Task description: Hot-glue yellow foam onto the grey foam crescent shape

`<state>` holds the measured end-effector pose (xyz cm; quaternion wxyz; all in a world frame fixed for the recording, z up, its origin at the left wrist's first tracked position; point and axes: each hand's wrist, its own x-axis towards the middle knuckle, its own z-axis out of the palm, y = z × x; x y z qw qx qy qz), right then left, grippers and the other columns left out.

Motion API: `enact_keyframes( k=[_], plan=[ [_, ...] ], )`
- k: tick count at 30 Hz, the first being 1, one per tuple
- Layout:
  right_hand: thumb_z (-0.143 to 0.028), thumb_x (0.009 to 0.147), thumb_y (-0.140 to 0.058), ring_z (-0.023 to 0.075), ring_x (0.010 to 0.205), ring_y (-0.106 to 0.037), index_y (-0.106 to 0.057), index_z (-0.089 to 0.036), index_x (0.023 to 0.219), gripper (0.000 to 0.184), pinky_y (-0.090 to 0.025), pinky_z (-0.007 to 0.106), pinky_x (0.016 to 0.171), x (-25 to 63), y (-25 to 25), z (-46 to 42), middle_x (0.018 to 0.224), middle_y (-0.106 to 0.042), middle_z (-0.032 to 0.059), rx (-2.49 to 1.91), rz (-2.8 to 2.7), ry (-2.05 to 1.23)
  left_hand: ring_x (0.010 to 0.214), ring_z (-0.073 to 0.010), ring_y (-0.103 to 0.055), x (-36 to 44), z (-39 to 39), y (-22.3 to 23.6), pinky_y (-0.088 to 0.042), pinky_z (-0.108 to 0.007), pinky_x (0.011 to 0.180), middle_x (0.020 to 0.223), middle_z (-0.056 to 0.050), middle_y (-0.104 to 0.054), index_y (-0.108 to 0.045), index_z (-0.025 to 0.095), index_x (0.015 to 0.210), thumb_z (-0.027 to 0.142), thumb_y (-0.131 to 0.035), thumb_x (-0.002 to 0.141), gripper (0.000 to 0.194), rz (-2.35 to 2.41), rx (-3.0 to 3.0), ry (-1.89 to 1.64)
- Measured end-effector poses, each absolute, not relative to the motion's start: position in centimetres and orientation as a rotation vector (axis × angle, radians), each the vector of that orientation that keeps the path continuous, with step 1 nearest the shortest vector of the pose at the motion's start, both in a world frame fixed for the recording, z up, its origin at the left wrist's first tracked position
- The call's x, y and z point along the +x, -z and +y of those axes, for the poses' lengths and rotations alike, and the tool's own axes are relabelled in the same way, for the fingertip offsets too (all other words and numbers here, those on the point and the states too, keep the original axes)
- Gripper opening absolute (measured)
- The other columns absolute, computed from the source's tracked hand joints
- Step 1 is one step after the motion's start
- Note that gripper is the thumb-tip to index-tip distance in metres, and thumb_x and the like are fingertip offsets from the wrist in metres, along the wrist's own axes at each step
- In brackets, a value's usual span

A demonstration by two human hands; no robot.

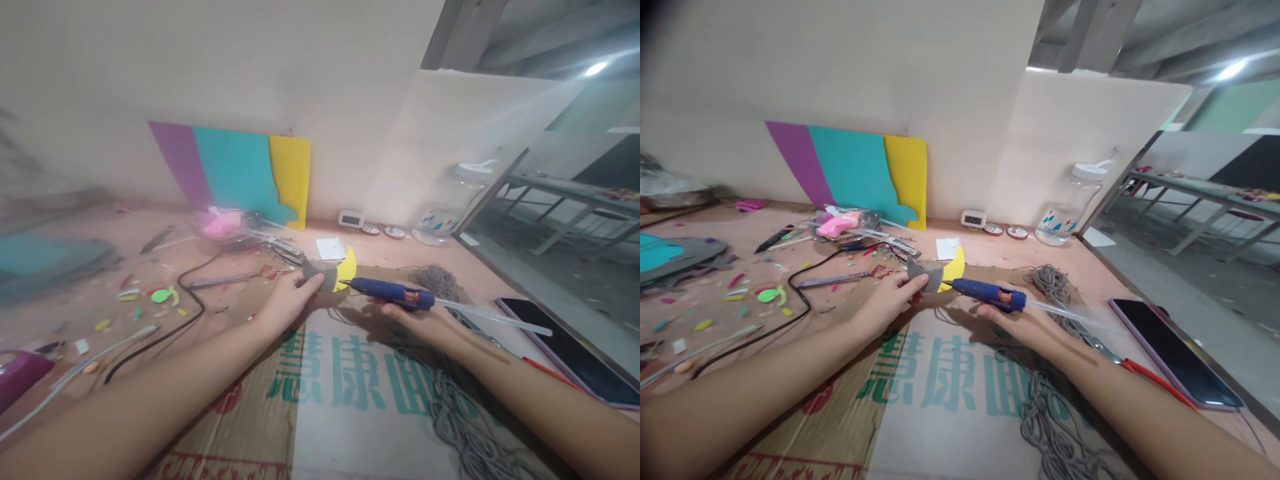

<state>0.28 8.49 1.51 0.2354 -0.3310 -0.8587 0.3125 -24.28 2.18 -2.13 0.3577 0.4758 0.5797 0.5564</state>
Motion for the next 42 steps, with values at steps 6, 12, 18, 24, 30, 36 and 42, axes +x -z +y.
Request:
enact_keyframes(
  k=[6, 12, 18, 24, 30, 36, 42],
  plan=[
    [-0.044, 0.081, -0.059, 0.0239, 0.071, -0.062, -0.06, -0.021, 0.081, 0.023, -0.053, 0.037, 0.064, 0.2, -1.3, 8.5, 0.076, -0.066, 0.0052, -0.96, -2.335, -0.746, 0.05, -0.0116, -0.056, -23.7, 2.1, 1.6, -0.043, -0.024, 0.051, 0.061, -0.001, -0.062, -0.058, 0.013, 0.07, 0.047, -0.068, 0.07, 0.035, 1.385, 1.014, -1.422],
    [-0.043, 0.083, -0.059, 0.0231, 0.072, -0.062, -0.062, -0.017, 0.081, 0.027, -0.051, 0.035, 0.065, 0.0, -1.4, 8.3, 0.079, -0.067, 0.0072, -0.864, -2.353, -0.807, 0.049, -0.0113, -0.055, -23.7, 1.9, 1.5, -0.043, -0.024, 0.05, 0.06, -0.001, -0.062, -0.057, 0.013, 0.069, 0.049, -0.067, 0.071, 0.038, 1.371, 1.022, -1.408],
    [-0.043, 0.078, -0.064, 0.0188, 0.057, -0.054, -0.056, -0.021, 0.07, 0.025, -0.044, 0.031, 0.051, -0.2, -1.5, 8.1, 0.063, -0.058, 0.0026, -0.906, -2.325, -0.769, 0.052, -0.0116, -0.053, -24.5, 2.3, 2.4, -0.039, -0.023, 0.052, 0.059, -0.001, -0.061, -0.061, 0.013, 0.064, 0.052, -0.062, 0.075, 0.041, 1.478, 1.224, -1.414],
    [-0.044, 0.077, -0.063, 0.0178, 0.055, -0.053, -0.056, -0.019, 0.07, 0.027, -0.04, 0.029, 0.05, -0.4, -1.5, 8.0, 0.062, -0.058, 0.0026, -0.942, -2.326, -0.789, 0.054, -0.0126, -0.055, -24.2, 2.2, 2.1, -0.042, -0.024, 0.055, 0.061, -0.003, -0.064, -0.063, 0.012, 0.065, 0.052, -0.064, 0.072, 0.04, 1.46, 1.165, -1.419],
    [-0.048, 0.076, -0.063, 0.0171, 0.058, -0.053, -0.057, -0.018, 0.07, 0.031, -0.04, 0.027, 0.052, -0.3, -1.3, 8.2, 0.063, -0.057, 0.0018, -0.977, -2.332, -0.741, 0.055, -0.0129, -0.056, -24.2, 2.1, 1.8, -0.043, -0.024, 0.055, 0.063, -0.004, -0.067, -0.064, 0.012, 0.068, 0.052, -0.065, 0.072, 0.04, 1.463, 1.152, -1.413],
    [-0.047, 0.077, -0.064, 0.018, 0.059, -0.053, -0.058, -0.019, 0.071, 0.03, -0.041, 0.028, 0.053, -0.4, -1.2, 8.2, 0.065, -0.058, 0.0024, -0.973, -2.333, -0.754, 0.053, -0.0118, -0.055, -24.2, 2.1, 1.8, -0.042, -0.023, 0.053, 0.062, -0.005, -0.067, -0.065, 0.012, 0.066, 0.051, -0.065, 0.072, 0.04, 1.471, 1.149, -1.409],
    [-0.046, 0.078, -0.065, 0.0189, 0.059, -0.055, -0.058, -0.02, 0.072, 0.028, -0.044, 0.03, 0.054, -0.3, -1.0, 8.3, 0.065, -0.06, 0.0029, -0.946, -2.338, -0.774, 0.052, -0.0117, -0.054, -24.1, 1.9, 1.7, -0.041, -0.022, 0.05, 0.063, -0.005, -0.067, -0.065, 0.012, 0.067, 0.05, -0.064, 0.073, 0.038, 1.495, 1.153, -1.4]
  ],
)
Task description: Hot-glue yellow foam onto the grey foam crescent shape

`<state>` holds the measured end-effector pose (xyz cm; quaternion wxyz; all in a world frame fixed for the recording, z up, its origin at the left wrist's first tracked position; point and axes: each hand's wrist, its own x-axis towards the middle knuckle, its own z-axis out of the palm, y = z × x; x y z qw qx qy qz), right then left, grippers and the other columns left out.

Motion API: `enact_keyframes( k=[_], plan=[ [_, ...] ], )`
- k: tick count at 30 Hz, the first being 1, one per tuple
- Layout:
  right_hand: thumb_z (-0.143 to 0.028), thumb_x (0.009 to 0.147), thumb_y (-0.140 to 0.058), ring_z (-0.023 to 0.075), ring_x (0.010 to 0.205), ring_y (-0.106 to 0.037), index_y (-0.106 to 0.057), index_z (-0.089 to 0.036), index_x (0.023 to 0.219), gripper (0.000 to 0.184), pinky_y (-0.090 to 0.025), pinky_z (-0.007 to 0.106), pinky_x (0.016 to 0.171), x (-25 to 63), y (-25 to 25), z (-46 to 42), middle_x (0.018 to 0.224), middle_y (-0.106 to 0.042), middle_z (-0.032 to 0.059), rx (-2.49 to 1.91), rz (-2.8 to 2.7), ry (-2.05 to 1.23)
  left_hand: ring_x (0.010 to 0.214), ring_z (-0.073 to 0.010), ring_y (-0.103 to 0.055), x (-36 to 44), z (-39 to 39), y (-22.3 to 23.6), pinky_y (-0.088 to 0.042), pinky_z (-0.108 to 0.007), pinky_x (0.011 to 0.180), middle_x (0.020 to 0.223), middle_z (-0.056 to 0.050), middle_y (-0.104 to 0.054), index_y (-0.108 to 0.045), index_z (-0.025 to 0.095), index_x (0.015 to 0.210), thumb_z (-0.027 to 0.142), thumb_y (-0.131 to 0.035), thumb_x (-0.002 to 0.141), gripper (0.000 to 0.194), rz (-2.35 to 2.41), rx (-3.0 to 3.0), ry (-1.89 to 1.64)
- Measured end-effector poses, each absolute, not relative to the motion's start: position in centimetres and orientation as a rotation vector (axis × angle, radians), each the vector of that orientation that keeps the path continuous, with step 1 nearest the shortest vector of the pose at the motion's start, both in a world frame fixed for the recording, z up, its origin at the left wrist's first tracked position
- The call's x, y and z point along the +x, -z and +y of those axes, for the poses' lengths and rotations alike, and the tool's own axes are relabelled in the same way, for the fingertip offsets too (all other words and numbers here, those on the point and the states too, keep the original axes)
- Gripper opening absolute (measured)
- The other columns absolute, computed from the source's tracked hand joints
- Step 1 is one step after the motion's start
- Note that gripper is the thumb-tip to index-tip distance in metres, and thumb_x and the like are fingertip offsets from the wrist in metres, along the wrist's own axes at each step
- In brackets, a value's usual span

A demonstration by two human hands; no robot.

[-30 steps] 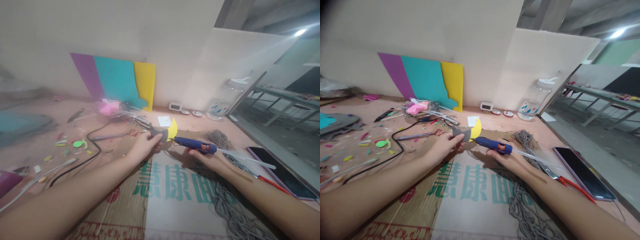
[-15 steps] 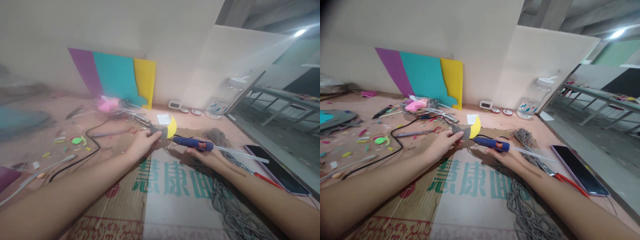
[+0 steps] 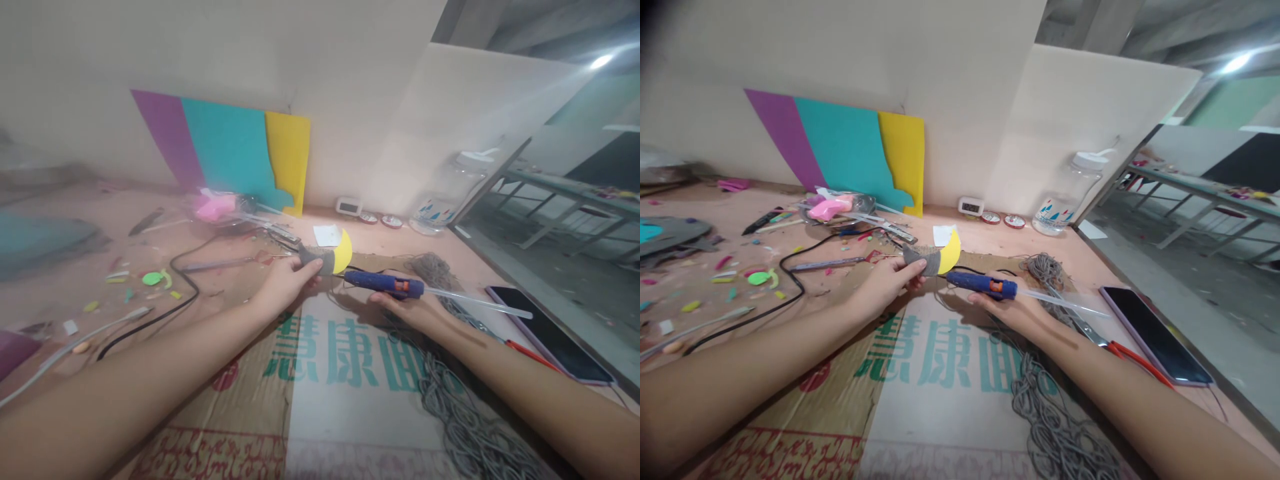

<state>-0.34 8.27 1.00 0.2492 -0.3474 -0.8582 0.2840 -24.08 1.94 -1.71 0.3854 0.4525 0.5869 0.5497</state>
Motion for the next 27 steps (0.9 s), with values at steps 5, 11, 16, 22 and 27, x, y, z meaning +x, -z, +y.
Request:
enact_keyframes(
  k=[5, 11, 16, 22, 27],
  plan=[
    [-0.044, 0.077, -0.066, 0.0204, 0.062, -0.057, -0.059, -0.02, 0.072, 0.025, -0.044, 0.031, 0.056, -0.37, -0.95, 8.33, 0.068, -0.061, 0.0037, -0.921, -2.32, -0.795, 0.052, -0.0117, -0.055, -24.06, 2.01, 1.66, -0.041, -0.022, 0.051, 0.063, -0.005, -0.067, -0.064, 0.012, 0.067, 0.05, -0.065, 0.072, 0.038, 1.486, 1.135, -1.405],
    [-0.046, 0.077, -0.066, 0.0211, 0.062, -0.056, -0.058, -0.021, 0.069, 0.027, -0.043, 0.032, 0.056, -0.23, -0.71, 8.52, 0.067, -0.06, 0.0038, -0.963, -2.334, -0.724, 0.053, -0.012, -0.056, -24.12, 1.97, 1.83, -0.043, -0.023, 0.052, 0.063, -0.005, -0.067, -0.064, 0.012, 0.067, 0.051, -0.065, 0.072, 0.039, 1.477, 1.138, -1.398],
    [-0.046, 0.078, -0.065, 0.0206, 0.062, -0.056, -0.06, -0.02, 0.071, 0.028, -0.044, 0.033, 0.057, -0.16, -0.57, 8.67, 0.068, -0.06, 0.0034, -0.957, -2.348, -0.716, 0.052, -0.0119, -0.055, -24.18, 2.06, 1.92, -0.042, -0.023, 0.052, 0.063, -0.005, -0.067, -0.065, 0.012, 0.067, 0.052, -0.064, 0.072, 0.04, 1.48, 1.149, -1.392],
    [-0.048, 0.079, -0.064, 0.0204, 0.062, -0.056, -0.058, -0.02, 0.07, 0.03, -0.043, 0.032, 0.056, -0.25, -1.03, 8.32, 0.067, -0.06, 0.0038, -0.968, -2.361, -0.713, 0.052, -0.0124, -0.056, -24.23, 2.08, 1.93, -0.042, -0.024, 0.052, 0.064, -0.006, -0.068, -0.065, 0.012, 0.067, 0.053, -0.064, 0.072, 0.041, 1.482, 1.17, -1.399],
    [-0.047, 0.079, -0.063, 0.0191, 0.06, -0.055, -0.057, -0.02, 0.068, 0.03, -0.042, 0.03, 0.054, -0.33, -1.22, 8.2, 0.065, -0.059, 0.0025, -0.988, -2.373, -0.689, 0.052, -0.0123, -0.055, -24.17, 1.94, 1.77, -0.041, -0.023, 0.051, 0.063, -0.005, -0.067, -0.064, 0.013, 0.066, 0.052, -0.064, 0.073, 0.04, 1.497, 1.167, -1.386]
  ],
)
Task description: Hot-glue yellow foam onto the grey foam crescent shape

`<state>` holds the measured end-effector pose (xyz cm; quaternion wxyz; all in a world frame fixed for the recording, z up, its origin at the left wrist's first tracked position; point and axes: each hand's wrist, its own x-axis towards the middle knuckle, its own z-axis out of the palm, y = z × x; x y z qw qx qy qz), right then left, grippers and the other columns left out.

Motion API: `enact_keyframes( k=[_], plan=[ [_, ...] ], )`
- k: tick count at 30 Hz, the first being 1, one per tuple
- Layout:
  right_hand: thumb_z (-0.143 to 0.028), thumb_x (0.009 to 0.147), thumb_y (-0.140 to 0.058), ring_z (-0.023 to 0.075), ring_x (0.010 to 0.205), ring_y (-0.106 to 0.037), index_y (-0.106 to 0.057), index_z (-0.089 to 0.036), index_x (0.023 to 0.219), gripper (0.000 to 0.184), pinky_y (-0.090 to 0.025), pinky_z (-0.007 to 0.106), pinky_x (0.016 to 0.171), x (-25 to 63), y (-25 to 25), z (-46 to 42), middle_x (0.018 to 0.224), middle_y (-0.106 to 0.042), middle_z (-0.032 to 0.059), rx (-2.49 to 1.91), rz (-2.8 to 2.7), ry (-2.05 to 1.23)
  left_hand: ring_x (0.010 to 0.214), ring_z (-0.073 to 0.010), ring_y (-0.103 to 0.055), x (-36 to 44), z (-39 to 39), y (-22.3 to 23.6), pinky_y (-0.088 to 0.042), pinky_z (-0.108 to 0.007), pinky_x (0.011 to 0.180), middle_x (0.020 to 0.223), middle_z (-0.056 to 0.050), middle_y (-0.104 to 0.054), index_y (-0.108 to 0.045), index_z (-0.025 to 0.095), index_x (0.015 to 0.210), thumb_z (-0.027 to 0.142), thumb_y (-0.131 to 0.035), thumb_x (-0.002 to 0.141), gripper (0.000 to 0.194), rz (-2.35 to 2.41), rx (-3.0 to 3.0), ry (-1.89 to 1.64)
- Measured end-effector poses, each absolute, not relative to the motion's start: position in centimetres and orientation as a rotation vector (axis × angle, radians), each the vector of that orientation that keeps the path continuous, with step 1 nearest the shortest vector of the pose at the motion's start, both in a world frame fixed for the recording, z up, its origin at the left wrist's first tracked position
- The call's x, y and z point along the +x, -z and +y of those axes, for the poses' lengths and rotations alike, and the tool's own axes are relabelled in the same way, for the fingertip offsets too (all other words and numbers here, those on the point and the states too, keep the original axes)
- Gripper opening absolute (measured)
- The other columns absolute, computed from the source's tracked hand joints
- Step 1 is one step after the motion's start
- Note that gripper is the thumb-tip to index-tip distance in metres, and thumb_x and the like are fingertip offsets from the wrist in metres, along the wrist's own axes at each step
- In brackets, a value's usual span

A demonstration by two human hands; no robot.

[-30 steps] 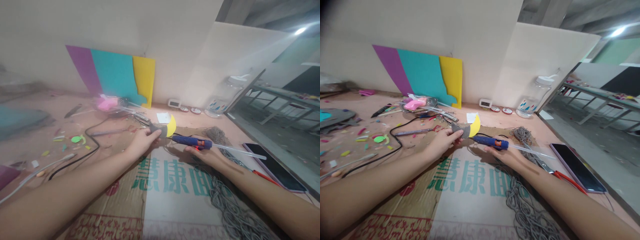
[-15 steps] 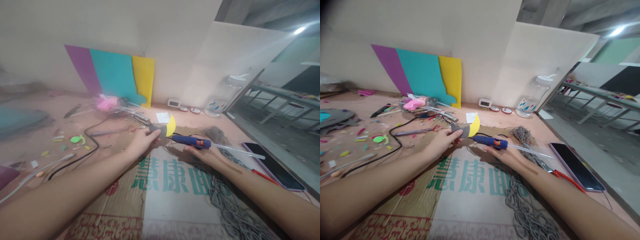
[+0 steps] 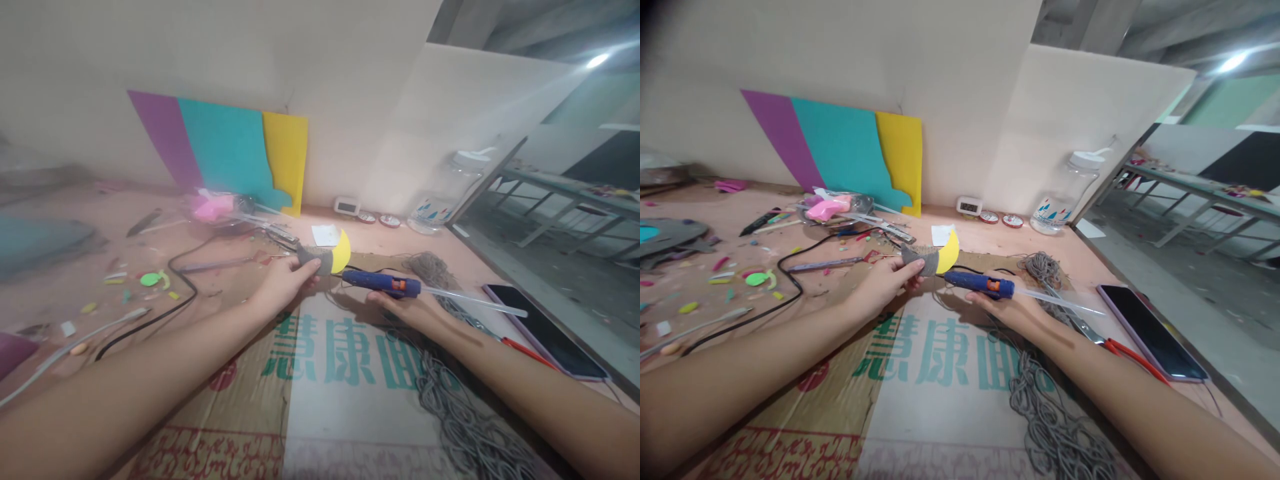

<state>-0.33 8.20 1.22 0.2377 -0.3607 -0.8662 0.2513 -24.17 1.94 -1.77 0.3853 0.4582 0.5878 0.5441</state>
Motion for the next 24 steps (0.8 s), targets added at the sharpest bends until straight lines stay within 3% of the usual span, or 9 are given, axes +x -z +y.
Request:
enact_keyframes(
  k=[16, 24],
  plan=[
    [-0.041, 0.081, -0.062, 0.0263, 0.069, -0.063, -0.063, -0.02, 0.075, 0.022, -0.051, 0.039, 0.062, 0.03, -0.69, 8.73, 0.076, -0.065, 0.0066, -1.017, -2.304, -0.663, 0.054, -0.0128, -0.053, -24.12, 1.76, 1.54, -0.039, -0.023, 0.054, 0.057, 0.0, -0.06, -0.06, 0.015, 0.064, 0.048, -0.06, 0.077, 0.035, 1.496, 1.291, -1.381],
    [-0.046, 0.078, -0.063, 0.026, 0.074, -0.065, -0.063, -0.024, 0.077, 0.022, -0.055, 0.039, 0.067, -0.26, -1.04, 8.55, 0.074, -0.069, 0.0036, -1.021, -2.257, -0.705, 0.055, -0.014, -0.053, -24.17, 1.71, 1.6, -0.038, -0.024, 0.055, 0.056, 0.0, -0.058, -0.057, 0.016, 0.06, 0.048, -0.058, 0.078, 0.037, 1.486, 1.356, -1.35]
  ],
)
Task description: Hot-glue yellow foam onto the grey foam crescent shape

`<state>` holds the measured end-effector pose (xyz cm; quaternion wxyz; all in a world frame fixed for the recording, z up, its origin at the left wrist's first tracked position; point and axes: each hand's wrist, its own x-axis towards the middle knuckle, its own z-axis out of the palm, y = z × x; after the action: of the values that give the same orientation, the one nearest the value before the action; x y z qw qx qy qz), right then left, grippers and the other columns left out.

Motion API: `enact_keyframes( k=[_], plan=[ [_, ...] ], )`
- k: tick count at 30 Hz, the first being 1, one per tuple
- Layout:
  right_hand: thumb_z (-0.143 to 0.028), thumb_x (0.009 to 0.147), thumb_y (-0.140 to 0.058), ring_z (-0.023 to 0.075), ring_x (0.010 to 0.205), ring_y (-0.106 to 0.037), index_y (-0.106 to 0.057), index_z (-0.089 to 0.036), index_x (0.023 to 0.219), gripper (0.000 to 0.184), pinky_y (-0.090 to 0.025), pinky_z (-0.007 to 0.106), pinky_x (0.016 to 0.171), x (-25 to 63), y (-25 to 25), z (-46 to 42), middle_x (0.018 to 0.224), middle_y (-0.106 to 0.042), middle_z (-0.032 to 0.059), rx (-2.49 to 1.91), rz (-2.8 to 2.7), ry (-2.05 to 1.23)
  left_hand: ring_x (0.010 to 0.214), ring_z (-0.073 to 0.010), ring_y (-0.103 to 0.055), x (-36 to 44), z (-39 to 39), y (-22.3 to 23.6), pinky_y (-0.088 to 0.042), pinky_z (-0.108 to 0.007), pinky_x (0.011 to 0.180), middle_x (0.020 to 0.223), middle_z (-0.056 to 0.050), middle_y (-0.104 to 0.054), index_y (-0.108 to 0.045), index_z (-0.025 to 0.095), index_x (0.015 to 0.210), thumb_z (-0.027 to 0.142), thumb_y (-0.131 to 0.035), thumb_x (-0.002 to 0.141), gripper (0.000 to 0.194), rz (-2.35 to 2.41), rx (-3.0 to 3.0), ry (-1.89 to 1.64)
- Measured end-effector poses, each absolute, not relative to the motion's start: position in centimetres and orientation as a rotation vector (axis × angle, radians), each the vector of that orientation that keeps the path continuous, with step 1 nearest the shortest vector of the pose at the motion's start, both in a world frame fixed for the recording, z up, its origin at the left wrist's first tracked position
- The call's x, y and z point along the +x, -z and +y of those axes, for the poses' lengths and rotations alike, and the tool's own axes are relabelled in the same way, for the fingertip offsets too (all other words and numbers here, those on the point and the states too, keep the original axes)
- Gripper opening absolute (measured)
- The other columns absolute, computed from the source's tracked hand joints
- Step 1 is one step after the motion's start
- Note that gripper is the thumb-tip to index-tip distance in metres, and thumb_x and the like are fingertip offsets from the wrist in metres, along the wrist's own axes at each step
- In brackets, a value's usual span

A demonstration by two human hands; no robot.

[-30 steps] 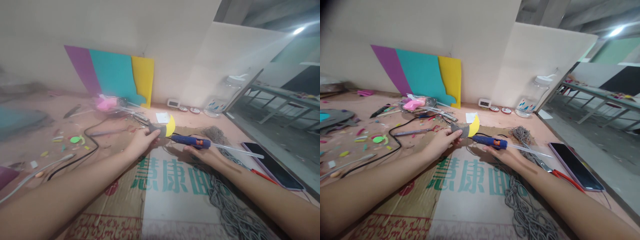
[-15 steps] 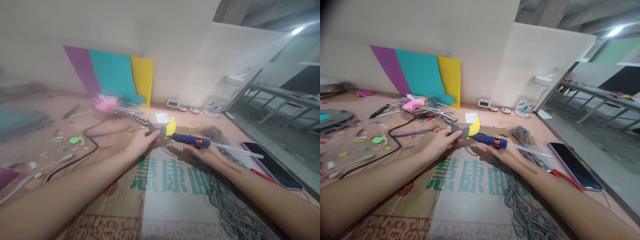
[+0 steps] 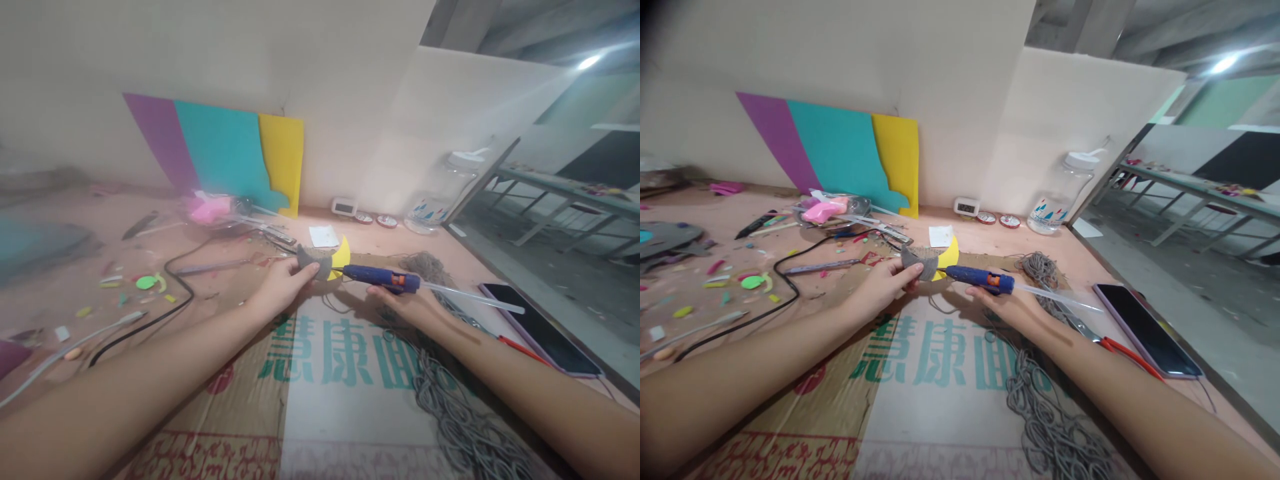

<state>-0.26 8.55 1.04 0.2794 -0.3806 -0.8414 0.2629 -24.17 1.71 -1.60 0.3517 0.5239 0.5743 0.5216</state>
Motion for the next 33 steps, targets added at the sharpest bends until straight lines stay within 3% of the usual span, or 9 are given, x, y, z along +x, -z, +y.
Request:
enact_keyframes(
  k=[12, 22, 31, 33],
  plan=[
    [-0.046, 0.079, -0.065, 0.0303, 0.08, -0.065, -0.064, -0.023, 0.086, 0.025, -0.055, 0.045, 0.072, 0.2, -0.3, 9.1, 0.083, -0.069, 0.0066, -1.06, -2.228, -0.636, 0.057, -0.0149, -0.053, -24.1, 1.6, 1.5, -0.038, -0.024, 0.057, 0.057, 0.0, -0.058, -0.06, 0.016, 0.065, 0.047, -0.057, 0.078, 0.034, 1.517, 1.408, -1.344],
    [-0.045, 0.077, -0.067, 0.0288, 0.084, -0.066, -0.066, -0.023, 0.084, 0.024, -0.055, 0.039, 0.072, 0.1, -0.7, 9.1, 0.089, -0.071, 0.0055, -1.067, -2.2, -0.676, 0.058, -0.0151, -0.054, -24.2, 1.7, 2.0, -0.038, -0.024, 0.056, 0.061, 0.0, -0.063, -0.068, 0.016, 0.079, 0.045, -0.057, 0.081, 0.031, 1.51, 1.494, -1.333],
    [-0.045, 0.079, -0.065, 0.0294, 0.09, -0.065, -0.067, -0.021, 0.096, 0.029, -0.053, 0.04, 0.078, -0.2, -1.7, 8.5, 0.096, -0.07, 0.0085, -1.052, -2.177, -0.683, 0.056, -0.0166, -0.055, -23.7, 1.1, 1.3, -0.039, -0.024, 0.054, 0.052, 0.0, -0.058, -0.068, 0.016, 0.073, 0.046, -0.058, 0.079, 0.031, 1.492, 1.474, -1.326],
    [-0.049, 0.081, -0.062, 0.0276, 0.081, -0.065, -0.068, -0.02, 0.085, 0.03, -0.053, 0.039, 0.072, 0.1, -2.2, 8.7, 0.086, -0.07, 0.0077, -1.082, -2.166, -0.623, 0.056, -0.016, -0.053, -23.6, 1.2, 1.2, -0.038, -0.024, 0.054, 0.052, 0.0, -0.056, -0.067, 0.016, 0.072, 0.045, -0.058, 0.078, 0.031, 1.476, 1.457, -1.333]
  ],
)
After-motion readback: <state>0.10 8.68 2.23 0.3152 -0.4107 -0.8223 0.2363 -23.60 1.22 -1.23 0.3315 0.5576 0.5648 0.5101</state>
